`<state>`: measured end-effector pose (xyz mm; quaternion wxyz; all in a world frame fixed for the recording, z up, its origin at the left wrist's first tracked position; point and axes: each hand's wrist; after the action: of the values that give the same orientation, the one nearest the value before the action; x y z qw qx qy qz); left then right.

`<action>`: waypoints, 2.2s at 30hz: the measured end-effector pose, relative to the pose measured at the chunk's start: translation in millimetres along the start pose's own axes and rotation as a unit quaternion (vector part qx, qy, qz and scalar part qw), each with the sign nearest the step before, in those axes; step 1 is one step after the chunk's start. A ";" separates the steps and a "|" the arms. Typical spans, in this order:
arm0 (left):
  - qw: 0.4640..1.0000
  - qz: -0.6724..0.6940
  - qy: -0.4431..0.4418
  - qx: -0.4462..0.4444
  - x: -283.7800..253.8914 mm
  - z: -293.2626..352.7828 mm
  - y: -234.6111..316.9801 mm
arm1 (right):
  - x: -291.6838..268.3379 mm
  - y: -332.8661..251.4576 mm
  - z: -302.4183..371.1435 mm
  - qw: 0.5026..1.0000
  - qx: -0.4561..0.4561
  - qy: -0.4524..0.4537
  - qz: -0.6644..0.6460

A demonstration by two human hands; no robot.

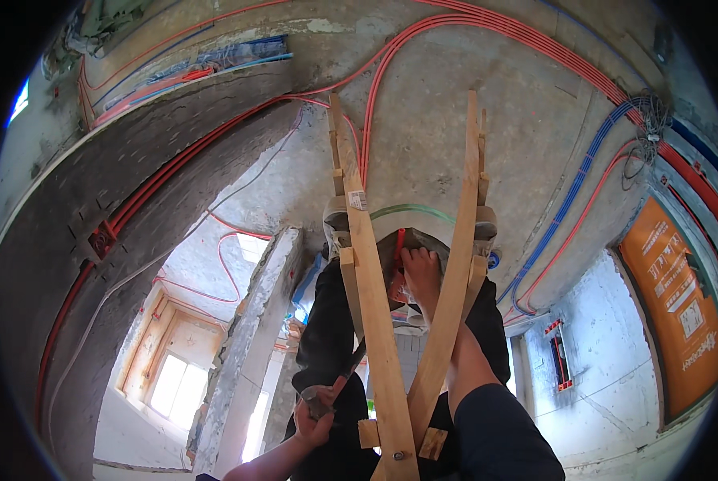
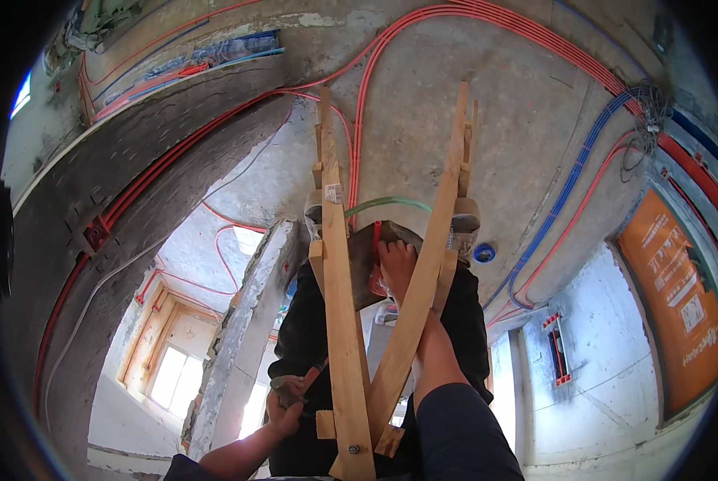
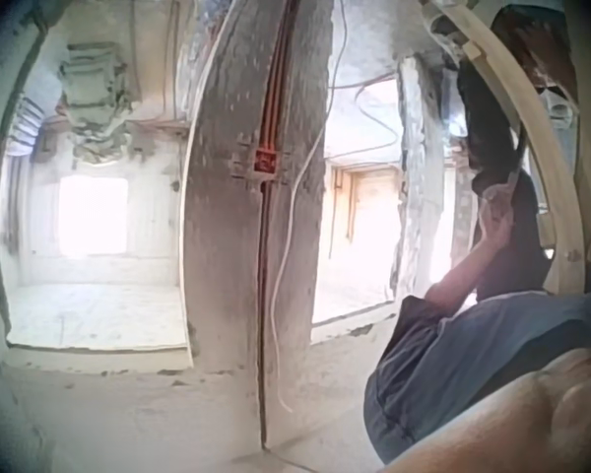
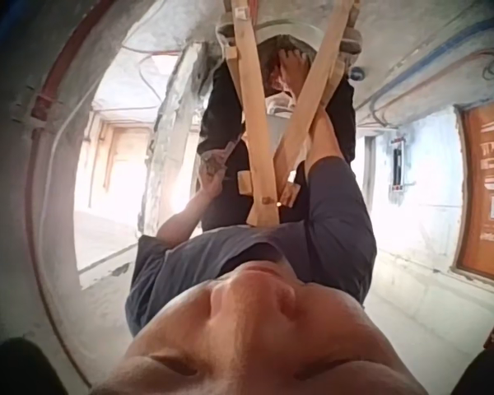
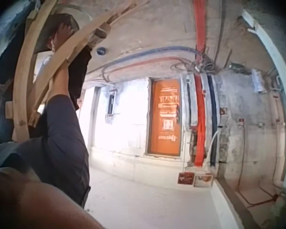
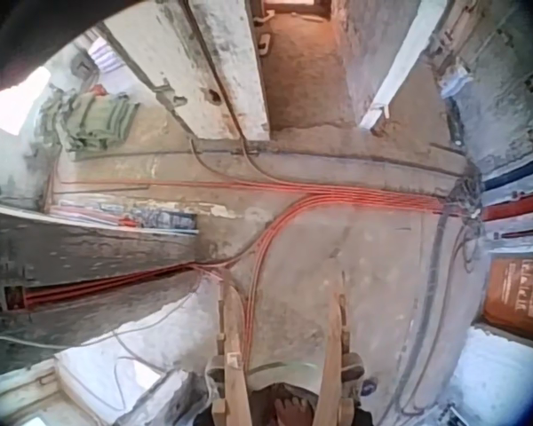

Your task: The person secures conduits into a wall groove using plastic clips and a hammer, trims a conduit near the ceiling with a utility knife, and reaches into a storage bag on a ladder for parts.

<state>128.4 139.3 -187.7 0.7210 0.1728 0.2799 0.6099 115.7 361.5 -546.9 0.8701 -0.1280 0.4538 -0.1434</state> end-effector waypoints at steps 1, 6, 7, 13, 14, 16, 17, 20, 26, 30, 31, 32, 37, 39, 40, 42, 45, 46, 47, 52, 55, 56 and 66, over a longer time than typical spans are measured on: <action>1.000 0.003 0.002 0.000 0.3 0.0 -0.9 | 1.9 0.3 0.5 1.000 0.003 0.001 0.001; 1.000 -0.021 -0.013 -0.012 1.4 -2.4 8.1 | 3.1 -9.7 24.4 0.997 0.044 -0.004 -0.056; 1.000 -0.020 -0.015 -0.014 1.7 -3.7 7.9 | 3.3 -10.9 27.5 0.998 0.045 -0.006 -0.054; 0.997 -0.039 -0.032 0.055 1.2 -6.7 3.7 | 14.9 -26.6 42.0 0.998 0.005 -0.022 -0.059; 0.997 -0.040 -0.037 0.052 1.3 -6.3 2.6 | 22.1 -30.7 43.6 0.998 0.010 -0.043 -0.033; 0.997 -0.040 -0.047 0.046 2.7 -6.1 0.6 | 33.3 -30.9 47.9 0.996 0.022 -0.083 0.020; 0.997 -0.043 -0.045 0.044 1.2 -5.2 0.9 | 33.3 -34.7 47.4 0.996 0.021 -0.085 0.016; 0.998 -0.038 -0.024 0.052 0.7 -4.0 2.5 | 28.4 -37.6 41.7 0.985 0.038 -0.170 0.012; 0.999 -0.035 -0.024 0.028 -0.5 -2.3 4.2 | 43.1 0.9 41.0 0.980 0.028 -0.198 -0.025; 0.997 -0.048 -0.034 0.039 0.4 -3.7 5.8 | 51.1 -10.1 39.6 0.980 -0.084 -0.175 0.039; 0.997 -0.053 -0.038 0.042 0.8 -4.8 5.8 | 52.9 -12.2 38.3 0.977 -0.121 -0.166 0.062; 0.997 -0.055 -0.038 0.042 1.4 -4.8 6.6 | 55.7 -13.0 39.3 0.977 -0.121 -0.166 0.059; 0.997 -0.054 -0.037 0.049 9.0 -9.1 6.3 | 66.8 -11.0 37.1 0.974 -0.140 -0.161 0.075; 0.999 -0.011 -0.014 0.027 10.5 -2.3 0.3 | 67.3 -13.1 33.4 0.979 -0.118 -0.159 0.045; 1.000 0.009 -0.003 0.016 10.2 1.6 -2.0 | 66.8 -15.8 32.9 0.981 -0.106 -0.158 0.029; 1.000 0.030 0.009 0.004 11.2 4.5 -3.6 | 63.8 -18.5 35.3 0.984 -0.084 -0.159 -0.001; 0.998 0.063 0.030 -0.008 15.8 3.3 0.8 | 55.6 -20.3 39.6 0.984 -0.052 -0.162 -0.043; 0.996 0.074 0.038 -0.010 15.8 2.8 2.6 | 52.8 -21.9 38.9 0.984 -0.043 -0.162 -0.057; 0.996 0.076 0.037 -0.010 16.1 2.0 1.5 | 49.8 -19.9 39.3 0.984 -0.042 -0.162 -0.055; 1.000 -0.025 -0.009 0.014 7.6 1.1 -4.2 | 40.4 -20.3 35.0 0.992 -0.035 -0.119 -0.006; 0.999 0.003 -0.019 0.028 10.5 1.4 -4.7 | 41.5 -12.4 35.2 0.989 -0.070 -0.130 0.015; 0.999 0.011 -0.022 0.033 11.4 -1.9 -7.3 | 45.0 -9.3 30.7 0.988 -0.081 -0.133 0.022; 0.995 -0.030 -0.029 0.086 7.7 1.2 -13.6 | 42.1 -23.9 -5.6 0.989 -0.081 -0.122 -0.004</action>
<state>140.5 144.2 -196.3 0.7292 0.2428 0.3154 0.5566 131.0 323.4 -573.3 0.9052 -0.2160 0.3539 -0.0927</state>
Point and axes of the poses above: each hand's wrist, its own z-axis away from the middle knuckle, its own x-axis out of the palm, y = z × x, and after that the axes turned 8 degrees about x, right-handed
